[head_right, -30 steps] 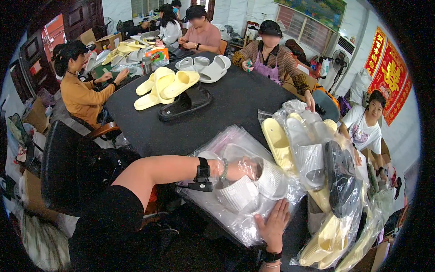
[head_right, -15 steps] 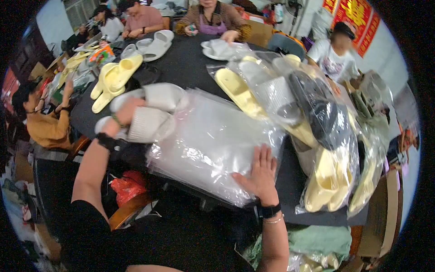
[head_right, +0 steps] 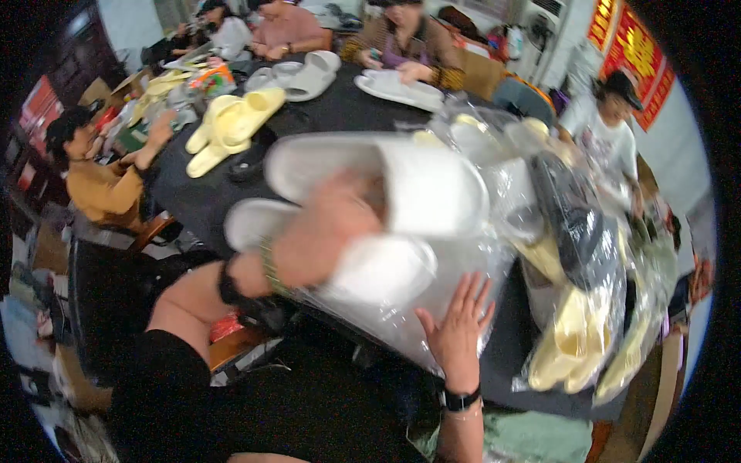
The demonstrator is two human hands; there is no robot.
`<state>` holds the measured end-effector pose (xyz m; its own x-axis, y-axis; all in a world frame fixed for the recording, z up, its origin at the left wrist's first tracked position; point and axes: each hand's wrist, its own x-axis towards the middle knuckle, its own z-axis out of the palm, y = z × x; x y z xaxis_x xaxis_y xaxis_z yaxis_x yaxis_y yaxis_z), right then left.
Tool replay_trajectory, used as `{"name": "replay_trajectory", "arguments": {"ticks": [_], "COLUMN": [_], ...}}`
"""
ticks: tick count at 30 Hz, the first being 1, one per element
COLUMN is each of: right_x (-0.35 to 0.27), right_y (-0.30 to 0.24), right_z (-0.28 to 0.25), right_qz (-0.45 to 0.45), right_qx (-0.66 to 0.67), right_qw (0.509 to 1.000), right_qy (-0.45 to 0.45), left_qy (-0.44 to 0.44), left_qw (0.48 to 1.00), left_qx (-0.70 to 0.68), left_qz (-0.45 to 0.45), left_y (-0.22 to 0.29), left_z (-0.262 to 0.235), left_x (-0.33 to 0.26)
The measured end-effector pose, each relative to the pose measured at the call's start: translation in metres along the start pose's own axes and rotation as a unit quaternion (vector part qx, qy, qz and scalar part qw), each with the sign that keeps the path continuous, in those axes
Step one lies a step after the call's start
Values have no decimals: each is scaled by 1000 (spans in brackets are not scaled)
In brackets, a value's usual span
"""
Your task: Packing finished shoes into plastic bags and placing them into a large collection bag.
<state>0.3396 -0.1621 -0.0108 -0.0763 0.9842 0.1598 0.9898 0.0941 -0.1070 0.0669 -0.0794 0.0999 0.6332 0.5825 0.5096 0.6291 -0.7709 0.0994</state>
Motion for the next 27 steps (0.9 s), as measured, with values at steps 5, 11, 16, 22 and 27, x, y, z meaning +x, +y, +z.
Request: {"name": "replay_trajectory", "arguments": {"ticks": [5, 11, 16, 22, 27], "right_x": [-4, 0, 0, -1, -2], "right_y": [15, 15, 15, 14, 15], "right_z": [27, 40, 28, 26, 30], "right_qz": [5, -17, -73, -64, -70], "right_qx": [12, 35, 49, 56, 53], "right_qw": [999, 999, 996, 995, 995], "right_qy": [-53, -3, -25, -49, -51], "left_qy": [-28, -57, -48, -24, 102], "left_qw": [999, 983, 979, 981, 952], "left_qx": [5, -80, -61, 20, 181], "left_qz": [-18, -153, -188, -192, -223], "left_y": [10, -33, -75, -140, -235], "left_z": [102, 130, 120, 78, -24], "left_x": [-13, -43, -59, -75, -53]}}
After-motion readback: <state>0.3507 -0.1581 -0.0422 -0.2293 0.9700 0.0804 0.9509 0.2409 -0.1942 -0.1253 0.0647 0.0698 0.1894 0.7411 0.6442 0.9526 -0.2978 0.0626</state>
